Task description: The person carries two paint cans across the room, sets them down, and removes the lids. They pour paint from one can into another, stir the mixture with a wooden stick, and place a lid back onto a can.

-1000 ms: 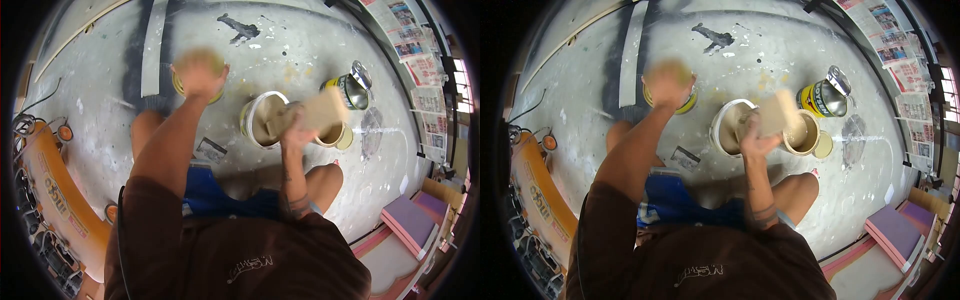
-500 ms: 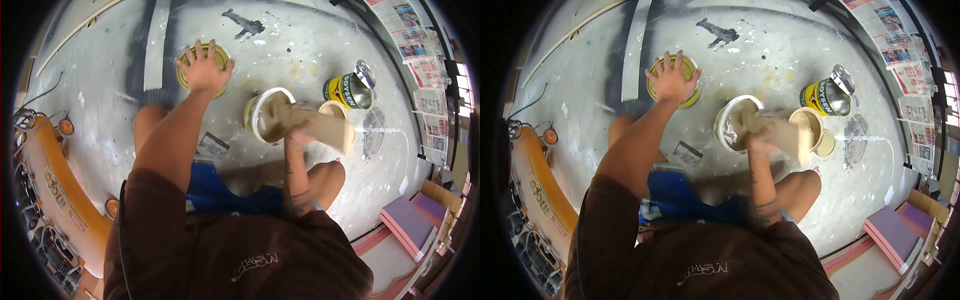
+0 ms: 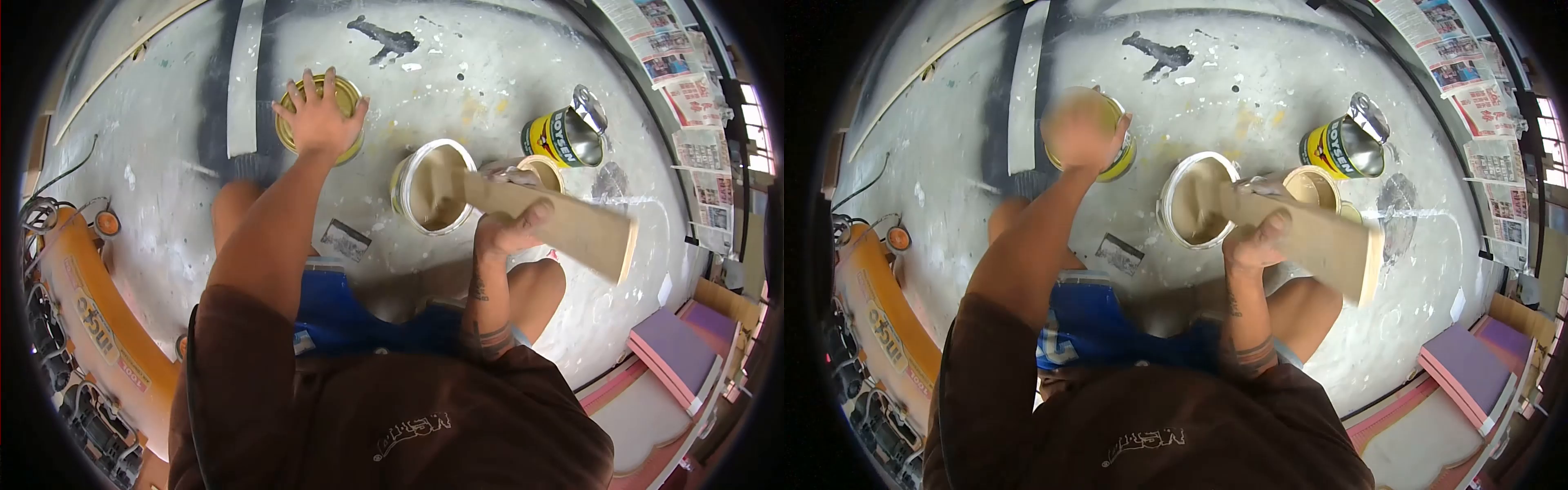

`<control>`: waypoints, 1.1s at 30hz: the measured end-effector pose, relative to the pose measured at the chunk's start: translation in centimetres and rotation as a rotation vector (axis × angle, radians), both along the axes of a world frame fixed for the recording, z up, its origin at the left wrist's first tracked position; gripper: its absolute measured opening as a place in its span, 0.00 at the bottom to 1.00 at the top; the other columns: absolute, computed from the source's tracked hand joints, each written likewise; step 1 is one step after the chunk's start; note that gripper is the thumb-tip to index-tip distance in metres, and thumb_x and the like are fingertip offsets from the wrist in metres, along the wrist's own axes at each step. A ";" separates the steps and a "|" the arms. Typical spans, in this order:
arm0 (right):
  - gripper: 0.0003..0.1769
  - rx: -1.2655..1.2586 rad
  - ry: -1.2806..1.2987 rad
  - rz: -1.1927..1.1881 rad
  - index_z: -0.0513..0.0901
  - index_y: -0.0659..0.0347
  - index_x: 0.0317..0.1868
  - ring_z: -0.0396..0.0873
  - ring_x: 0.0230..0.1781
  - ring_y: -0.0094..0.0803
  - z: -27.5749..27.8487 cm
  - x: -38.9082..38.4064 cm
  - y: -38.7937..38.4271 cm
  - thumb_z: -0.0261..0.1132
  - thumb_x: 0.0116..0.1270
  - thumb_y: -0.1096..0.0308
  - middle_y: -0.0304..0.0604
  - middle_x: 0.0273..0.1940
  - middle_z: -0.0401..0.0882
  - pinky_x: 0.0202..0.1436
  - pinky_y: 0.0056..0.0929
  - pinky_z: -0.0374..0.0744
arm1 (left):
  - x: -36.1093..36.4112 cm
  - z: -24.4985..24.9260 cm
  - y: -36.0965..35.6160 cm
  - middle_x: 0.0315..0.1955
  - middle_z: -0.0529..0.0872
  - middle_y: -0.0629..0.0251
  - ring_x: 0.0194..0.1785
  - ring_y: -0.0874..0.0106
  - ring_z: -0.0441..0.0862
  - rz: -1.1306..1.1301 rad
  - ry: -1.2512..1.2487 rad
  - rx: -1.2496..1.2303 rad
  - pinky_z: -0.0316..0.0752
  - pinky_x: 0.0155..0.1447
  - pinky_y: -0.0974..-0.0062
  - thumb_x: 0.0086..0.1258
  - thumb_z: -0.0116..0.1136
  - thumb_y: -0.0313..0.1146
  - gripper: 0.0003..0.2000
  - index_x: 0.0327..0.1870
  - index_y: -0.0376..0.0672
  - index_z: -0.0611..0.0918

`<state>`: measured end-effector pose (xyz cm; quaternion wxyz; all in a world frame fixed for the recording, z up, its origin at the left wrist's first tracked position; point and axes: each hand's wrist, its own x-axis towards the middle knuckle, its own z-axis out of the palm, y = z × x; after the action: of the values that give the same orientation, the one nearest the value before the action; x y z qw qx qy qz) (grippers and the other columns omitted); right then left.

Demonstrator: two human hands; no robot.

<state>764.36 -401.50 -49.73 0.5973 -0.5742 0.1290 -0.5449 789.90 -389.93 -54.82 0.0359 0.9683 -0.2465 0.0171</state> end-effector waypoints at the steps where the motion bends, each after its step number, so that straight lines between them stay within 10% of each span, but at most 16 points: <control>1: 0.28 0.001 0.002 -0.003 0.71 0.70 0.56 0.80 0.40 0.42 -2.1 0.3 -0.2 0.61 0.74 0.49 0.56 0.46 0.80 0.45 0.45 0.83 | 0.0 0.1 -0.2 0.80 0.57 0.54 0.82 0.48 0.48 0.000 -0.015 -0.012 0.37 0.78 0.31 0.68 0.46 0.71 0.43 0.80 0.56 0.60; 5: 0.27 -0.255 0.391 -0.619 0.79 0.68 0.42 0.80 0.33 0.38 -0.5 3.0 0.8 0.60 0.75 0.46 0.47 0.36 0.81 0.41 0.38 0.83 | 0.2 0.6 -0.8 0.79 0.57 0.55 0.82 0.47 0.48 -0.016 -0.011 -0.005 0.38 0.78 0.31 0.68 0.47 0.70 0.43 0.80 0.56 0.61; 7: 0.27 0.346 0.278 -0.496 0.79 0.68 0.42 0.80 0.33 0.38 1.7 2.6 1.4 0.61 0.75 0.46 0.48 0.37 0.81 0.41 0.37 0.82 | 0.0 0.4 -0.5 0.79 0.57 0.55 0.82 0.47 0.48 0.002 0.001 0.014 0.38 0.78 0.31 0.68 0.47 0.70 0.43 0.80 0.56 0.61; 9: 0.28 0.025 -0.029 -0.162 0.76 0.69 0.41 0.81 0.35 0.39 3.8 1.4 1.1 0.60 0.75 0.45 0.51 0.37 0.80 0.43 0.37 0.83 | -0.2 0.1 -0.2 0.79 0.57 0.55 0.82 0.47 0.48 0.003 0.009 0.018 0.38 0.78 0.31 0.67 0.47 0.70 0.43 0.80 0.56 0.61; 13: 0.28 -0.138 0.342 -0.627 0.74 0.72 0.50 0.81 0.41 0.42 -2.3 3.2 2.4 0.58 0.76 0.48 0.51 0.40 0.80 0.51 0.37 0.80 | 0.0 0.1 -0.5 0.79 0.57 0.53 0.82 0.46 0.48 -0.019 -0.014 -0.040 0.37 0.77 0.29 0.67 0.49 0.69 0.43 0.79 0.55 0.62; 15: 0.27 0.061 0.512 -0.521 0.76 0.72 0.48 0.81 0.43 0.42 0.4 2.1 2.0 0.58 0.76 0.48 0.52 0.41 0.80 0.52 0.37 0.80 | 0.4 -0.1 -0.9 0.79 0.58 0.53 0.82 0.45 0.48 -0.013 -0.027 -0.050 0.37 0.77 0.29 0.67 0.49 0.69 0.43 0.79 0.55 0.62; 17: 0.27 0.111 0.152 -0.093 0.76 0.71 0.47 0.81 0.45 0.42 1.7 -0.1 1.4 0.58 0.76 0.48 0.53 0.43 0.80 0.54 0.37 0.80 | 0.0 0.0 -0.5 0.79 0.57 0.53 0.82 0.45 0.48 -0.014 -0.008 -0.028 0.37 0.78 0.30 0.67 0.48 0.69 0.43 0.80 0.55 0.62; 21: 0.28 -0.312 0.296 -0.315 0.77 0.70 0.43 0.81 0.38 0.42 -1.9 1.9 2.0 0.56 0.76 0.46 0.53 0.39 0.80 0.47 0.37 0.82 | 0.0 -0.1 -0.4 0.79 0.57 0.53 0.82 0.45 0.48 -0.015 -0.025 -0.040 0.37 0.78 0.30 0.67 0.49 0.69 0.43 0.79 0.55 0.62; 25: 0.31 -0.101 0.517 -0.431 0.78 0.70 0.40 0.81 0.36 0.44 2.1 1.1 2.6 0.57 0.74 0.43 0.53 0.36 0.81 0.44 0.40 0.82 | 0.3 0.0 -0.6 0.78 0.58 0.53 0.81 0.45 0.48 -0.012 -0.005 -0.026 0.37 0.78 0.30 0.67 0.49 0.69 0.43 0.79 0.55 0.62; 29: 0.33 0.089 0.054 -0.129 0.77 0.67 0.43 0.81 0.40 0.44 0.2 1.2 2.6 0.56 0.72 0.38 0.53 0.41 0.80 0.50 0.44 0.81 | 0.0 -0.2 -0.1 0.78 0.58 0.54 0.81 0.46 0.49 -0.005 -0.038 -0.024 0.40 0.77 0.29 0.67 0.48 0.71 0.43 0.79 0.56 0.62; 31: 0.33 -0.146 0.543 -0.567 0.76 0.65 0.43 0.80 0.42 0.43 -1.9 2.7 3.0 0.55 0.71 0.37 0.52 0.41 0.80 0.54 0.45 0.80 | -0.1 0.1 -0.7 0.78 0.58 0.54 0.81 0.47 0.49 -0.014 -0.045 -0.022 0.40 0.77 0.29 0.67 0.48 0.71 0.43 0.79 0.56 0.62; 33: 0.33 0.030 0.528 -0.434 0.76 0.68 0.50 0.80 0.47 0.47 -1.1 1.3 2.2 0.59 0.71 0.40 0.53 0.46 0.80 0.59 0.47 0.78 | 0.0 0.0 -0.5 0.78 0.58 0.54 0.82 0.47 0.49 -0.008 -0.025 -0.024 0.39 0.77 0.30 0.67 0.48 0.70 0.43 0.79 0.56 0.62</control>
<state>765.71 -399.31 -50.78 0.4217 -0.6456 0.4064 -0.4901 789.94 -390.43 -54.80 0.0443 0.9666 -0.2505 0.0320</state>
